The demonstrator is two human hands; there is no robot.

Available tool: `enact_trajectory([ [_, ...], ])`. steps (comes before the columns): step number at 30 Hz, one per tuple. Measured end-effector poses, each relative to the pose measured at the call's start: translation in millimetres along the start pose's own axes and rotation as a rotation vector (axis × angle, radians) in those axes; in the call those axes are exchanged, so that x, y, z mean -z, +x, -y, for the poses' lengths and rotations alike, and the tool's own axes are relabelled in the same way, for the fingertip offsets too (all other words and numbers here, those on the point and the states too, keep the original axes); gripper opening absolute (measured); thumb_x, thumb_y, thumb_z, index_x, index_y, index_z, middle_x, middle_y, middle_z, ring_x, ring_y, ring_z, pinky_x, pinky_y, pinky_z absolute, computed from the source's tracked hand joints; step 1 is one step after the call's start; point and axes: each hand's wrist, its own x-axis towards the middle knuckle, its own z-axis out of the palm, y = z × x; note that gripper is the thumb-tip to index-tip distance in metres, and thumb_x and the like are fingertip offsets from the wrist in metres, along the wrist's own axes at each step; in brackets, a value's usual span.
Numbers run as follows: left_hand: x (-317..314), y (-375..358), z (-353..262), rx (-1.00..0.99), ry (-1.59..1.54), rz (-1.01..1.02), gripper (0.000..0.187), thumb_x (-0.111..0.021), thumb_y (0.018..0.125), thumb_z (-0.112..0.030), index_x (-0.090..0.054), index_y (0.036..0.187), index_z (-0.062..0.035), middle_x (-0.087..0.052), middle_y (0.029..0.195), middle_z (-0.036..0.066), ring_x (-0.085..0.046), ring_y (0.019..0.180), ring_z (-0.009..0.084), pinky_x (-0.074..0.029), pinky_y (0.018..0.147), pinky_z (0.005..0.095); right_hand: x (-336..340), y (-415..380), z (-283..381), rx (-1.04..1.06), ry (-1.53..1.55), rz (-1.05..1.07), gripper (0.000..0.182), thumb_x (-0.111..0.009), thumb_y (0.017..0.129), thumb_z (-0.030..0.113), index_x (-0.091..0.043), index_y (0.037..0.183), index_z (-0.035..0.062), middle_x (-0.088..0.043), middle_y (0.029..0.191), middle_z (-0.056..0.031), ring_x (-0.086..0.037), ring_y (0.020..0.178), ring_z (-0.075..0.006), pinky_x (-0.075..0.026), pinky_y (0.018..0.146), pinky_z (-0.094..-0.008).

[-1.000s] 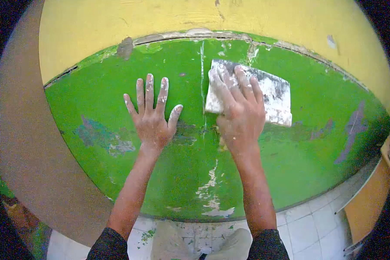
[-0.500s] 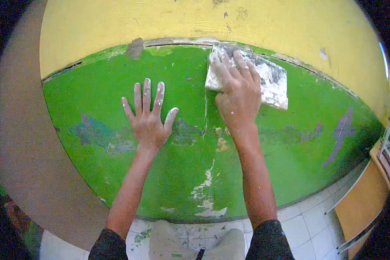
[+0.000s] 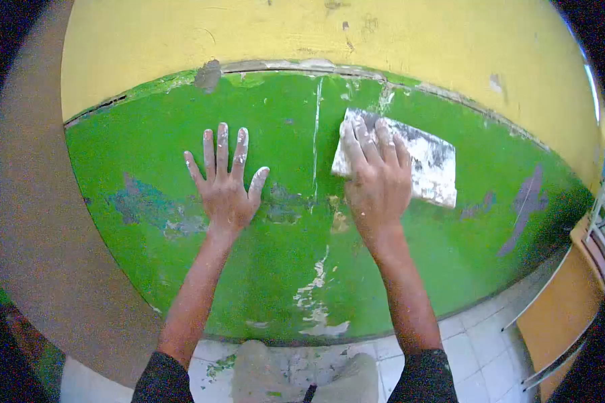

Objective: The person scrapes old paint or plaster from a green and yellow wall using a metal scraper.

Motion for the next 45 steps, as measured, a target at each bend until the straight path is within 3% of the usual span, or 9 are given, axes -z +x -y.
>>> enact_trajectory([
  [2,-1.6,-1.8,-0.1,0.006,0.026,0.021,0.072,-0.054,0.093,-0.059,-0.034,0.156,-0.0306,-0.024,0.165,0.007,-0.020,0.152,0.0310,-0.008,0.118,0.0691,-2.1,7.9,-3.4,-0.022,0.034,-0.020,0.060,-0.061,0.070,-0.004,-0.068,0.127,0.0157,-0.070,0.123,-0.0075,-0.058,0.126,-0.0298,-0.041,0.109,-0.0469],
  [9,-0.7,2.5,1.5,-0.010,0.057,0.011,0.072,-0.053,0.093,-0.060,-0.033,0.156,-0.0307,-0.023,0.165,0.007,-0.021,0.152,0.0316,-0.007,0.118,0.0689,-15.7,-3.4,-4.3,-0.064,0.092,-0.097,0.061,-0.060,0.067,-0.007,-0.070,0.123,0.0146,-0.069,0.125,-0.0067,-0.057,0.128,-0.0287,-0.040,0.110,-0.0462],
  [15,-1.4,-2.9,-2.6,-0.016,0.028,0.019,0.071,-0.057,0.093,-0.052,-0.037,0.155,-0.0228,-0.024,0.165,0.009,-0.019,0.152,0.0340,-0.004,0.119,0.0659,-14.1,5.8,-2.1,-0.102,0.115,-0.100,0.060,-0.059,0.068,-0.007,-0.071,0.123,0.0145,-0.070,0.124,-0.0075,-0.056,0.129,-0.0287,-0.041,0.110,-0.0470],
  [17,-3.0,-1.8,-1.2,-0.001,0.052,0.010,0.071,-0.052,0.094,-0.060,-0.032,0.156,-0.0309,-0.023,0.166,0.006,-0.021,0.152,0.0318,-0.007,0.118,0.0688,-15.5,-1.2,1.1,-0.102,0.137,-0.104,0.060,-0.059,0.068,-0.007,-0.071,0.123,0.0144,-0.070,0.123,-0.0076,-0.056,0.129,-0.0288,-0.041,0.109,-0.0471],
  [21,-3.8,-0.9,-1.0,0.000,0.059,0.014,0.071,-0.052,0.094,-0.060,-0.032,0.156,-0.0309,-0.023,0.166,0.006,-0.021,0.152,0.0318,-0.006,0.118,0.0685,-29.4,4.0,1.8,-0.060,0.119,-0.127,0.061,-0.060,0.067,-0.006,-0.070,0.124,0.0144,-0.070,0.123,-0.0085,-0.056,0.129,-0.0294,-0.042,0.109,-0.0467],
  [24,-4.1,-4.1,-0.3,0.001,0.047,0.020,0.072,-0.053,0.093,-0.059,-0.033,0.156,-0.0308,-0.024,0.165,0.006,-0.021,0.152,0.0318,-0.006,0.119,0.0681,-15.2,23.1,12.0,-0.118,0.093,-0.162,0.067,-0.059,0.061,-0.011,-0.073,0.121,0.0142,-0.070,0.124,-0.0098,-0.059,0.127,-0.0290,-0.046,0.103,-0.0396],
  [32,-5.0,-3.7,-0.2,0.012,0.036,-0.002,0.072,-0.055,0.092,-0.059,-0.035,0.155,-0.0309,-0.025,0.165,0.006,-0.022,0.152,0.0313,-0.007,0.118,0.0682,-25.6,30.6,5.4,-0.105,0.089,-0.185,0.058,-0.057,0.067,-0.003,-0.071,0.121,0.0126,-0.069,0.125,-0.0094,-0.056,0.130,-0.0300,-0.042,0.107,-0.0455],
  [35,-2.5,-3.0,-0.4,0.015,0.029,0.013,0.072,-0.055,0.092,-0.059,-0.034,0.156,-0.0310,-0.024,0.165,0.006,-0.021,0.152,0.0309,-0.007,0.118,0.0681,-17.8,25.9,10.5,-0.104,0.066,-0.197,0.064,-0.062,0.062,-0.009,-0.073,0.120,0.0159,-0.071,0.123,-0.0083,-0.061,0.124,-0.0281,-0.048,0.100,-0.0406],
  [45,-2.0,-1.8,0.6,0.010,0.050,0.006,0.071,-0.053,0.093,-0.059,-0.033,0.156,-0.0314,-0.024,0.165,0.005,-0.021,0.152,0.0305,-0.008,0.118,0.0682,-21.8,3.5,12.4,-0.103,0.109,-0.166,0.064,-0.060,0.062,-0.009,-0.074,0.119,0.0146,-0.070,0.125,-0.0094,-0.060,0.125,-0.0300,-0.046,0.103,-0.0416],
])
